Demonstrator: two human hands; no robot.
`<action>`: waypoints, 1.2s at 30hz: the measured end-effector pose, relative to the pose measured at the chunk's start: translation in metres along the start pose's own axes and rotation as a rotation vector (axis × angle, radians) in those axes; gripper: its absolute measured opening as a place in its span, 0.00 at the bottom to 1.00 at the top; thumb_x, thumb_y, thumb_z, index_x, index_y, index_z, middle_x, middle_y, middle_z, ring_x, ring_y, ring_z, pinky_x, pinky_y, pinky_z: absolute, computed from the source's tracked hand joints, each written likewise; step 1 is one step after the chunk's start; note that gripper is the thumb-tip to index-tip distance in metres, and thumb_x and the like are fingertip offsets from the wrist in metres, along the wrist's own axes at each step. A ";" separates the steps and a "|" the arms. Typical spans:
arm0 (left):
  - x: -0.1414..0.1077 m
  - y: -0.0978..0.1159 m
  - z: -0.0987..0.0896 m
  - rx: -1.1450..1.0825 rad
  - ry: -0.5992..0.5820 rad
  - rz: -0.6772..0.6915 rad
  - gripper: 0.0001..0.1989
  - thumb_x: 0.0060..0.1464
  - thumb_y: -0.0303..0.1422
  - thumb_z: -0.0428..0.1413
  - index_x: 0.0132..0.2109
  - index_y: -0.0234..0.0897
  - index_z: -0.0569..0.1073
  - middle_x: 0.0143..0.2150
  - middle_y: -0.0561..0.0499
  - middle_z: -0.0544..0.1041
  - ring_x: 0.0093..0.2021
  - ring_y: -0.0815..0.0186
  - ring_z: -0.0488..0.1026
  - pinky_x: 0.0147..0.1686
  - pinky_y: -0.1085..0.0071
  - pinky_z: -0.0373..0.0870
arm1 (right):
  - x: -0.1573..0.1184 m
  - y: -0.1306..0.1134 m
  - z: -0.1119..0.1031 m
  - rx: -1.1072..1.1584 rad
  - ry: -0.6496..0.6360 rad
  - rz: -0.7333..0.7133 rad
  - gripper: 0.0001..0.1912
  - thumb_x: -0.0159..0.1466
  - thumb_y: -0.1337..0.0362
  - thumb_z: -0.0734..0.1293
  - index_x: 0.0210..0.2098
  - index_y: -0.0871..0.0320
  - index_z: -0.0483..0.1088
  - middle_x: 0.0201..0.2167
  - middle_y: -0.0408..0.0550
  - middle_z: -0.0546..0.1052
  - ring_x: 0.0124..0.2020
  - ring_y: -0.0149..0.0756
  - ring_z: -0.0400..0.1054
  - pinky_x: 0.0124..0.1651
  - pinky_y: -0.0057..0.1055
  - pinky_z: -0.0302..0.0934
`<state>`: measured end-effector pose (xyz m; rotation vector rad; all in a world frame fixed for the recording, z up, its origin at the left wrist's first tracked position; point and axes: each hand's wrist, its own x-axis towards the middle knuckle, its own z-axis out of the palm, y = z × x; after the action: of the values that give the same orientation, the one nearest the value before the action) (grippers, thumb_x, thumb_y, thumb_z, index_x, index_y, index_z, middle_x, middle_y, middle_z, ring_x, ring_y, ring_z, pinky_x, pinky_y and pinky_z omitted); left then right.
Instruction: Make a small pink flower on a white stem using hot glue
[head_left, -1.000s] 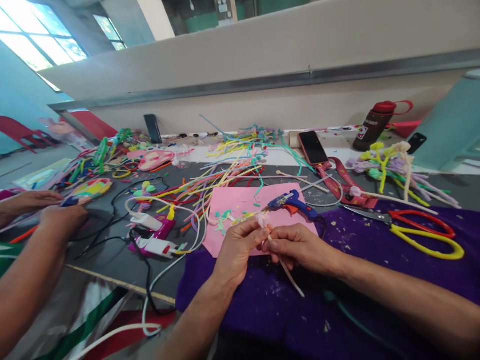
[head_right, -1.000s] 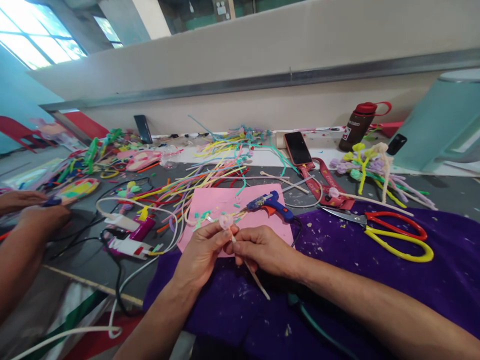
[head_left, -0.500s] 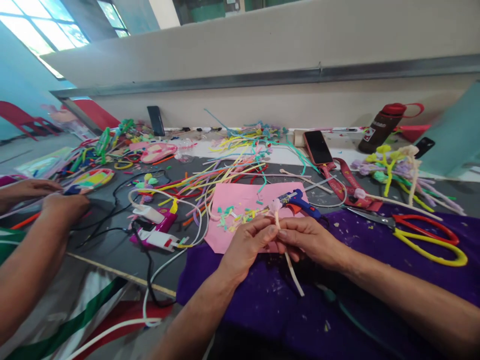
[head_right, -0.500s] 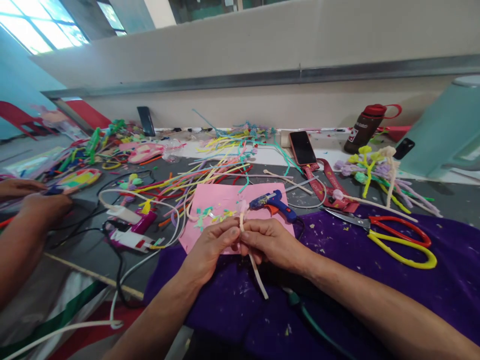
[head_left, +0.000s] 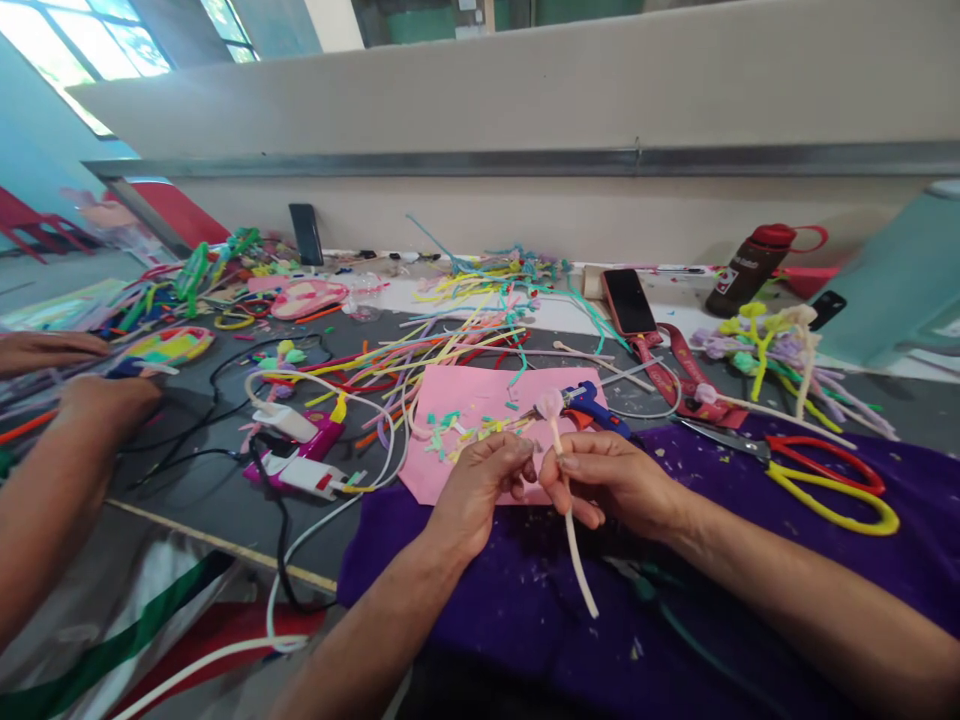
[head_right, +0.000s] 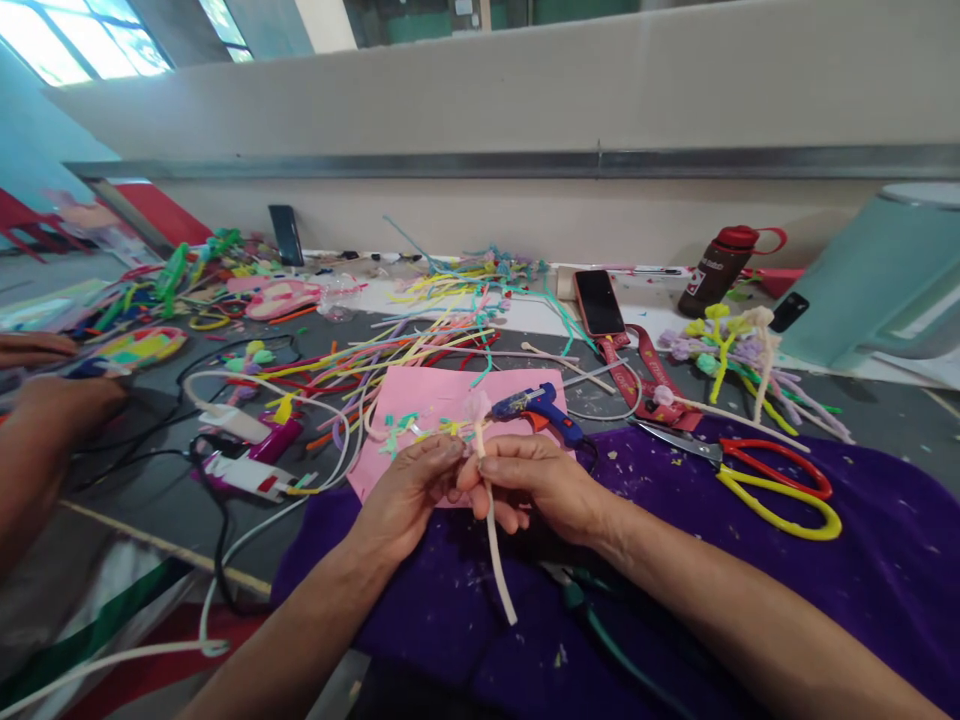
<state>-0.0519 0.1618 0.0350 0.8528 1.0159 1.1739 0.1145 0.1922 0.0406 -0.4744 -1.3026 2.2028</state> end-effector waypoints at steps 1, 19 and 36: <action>0.000 0.000 0.000 -0.010 0.006 0.000 0.12 0.47 0.36 0.58 0.23 0.32 0.69 0.20 0.54 0.68 0.20 0.74 0.62 0.21 0.76 0.58 | 0.000 -0.001 -0.001 0.009 0.007 -0.006 0.10 0.61 0.63 0.62 0.33 0.63 0.72 0.23 0.45 0.73 0.14 0.22 0.59 0.16 0.20 0.47; -0.007 0.001 0.004 0.149 0.002 0.206 0.07 0.48 0.35 0.58 0.30 0.34 0.73 0.27 0.54 0.72 0.24 0.74 0.63 0.24 0.78 0.59 | -0.010 -0.019 0.018 -0.868 0.252 -0.186 0.18 0.64 0.61 0.59 0.20 0.62 0.64 0.17 0.39 0.62 0.19 0.23 0.55 0.22 0.22 0.48; 0.001 0.002 0.002 -0.089 0.000 -0.032 0.15 0.41 0.40 0.62 0.31 0.30 0.76 0.28 0.48 0.73 0.25 0.72 0.66 0.18 0.80 0.58 | -0.016 -0.045 0.006 -0.945 0.332 -0.241 0.14 0.62 0.62 0.60 0.23 0.61 0.68 0.18 0.41 0.67 0.18 0.24 0.57 0.20 0.22 0.49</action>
<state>-0.0501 0.1632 0.0371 0.7635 0.9669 1.1830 0.1359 0.1957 0.0836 -0.9115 -2.0116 1.1371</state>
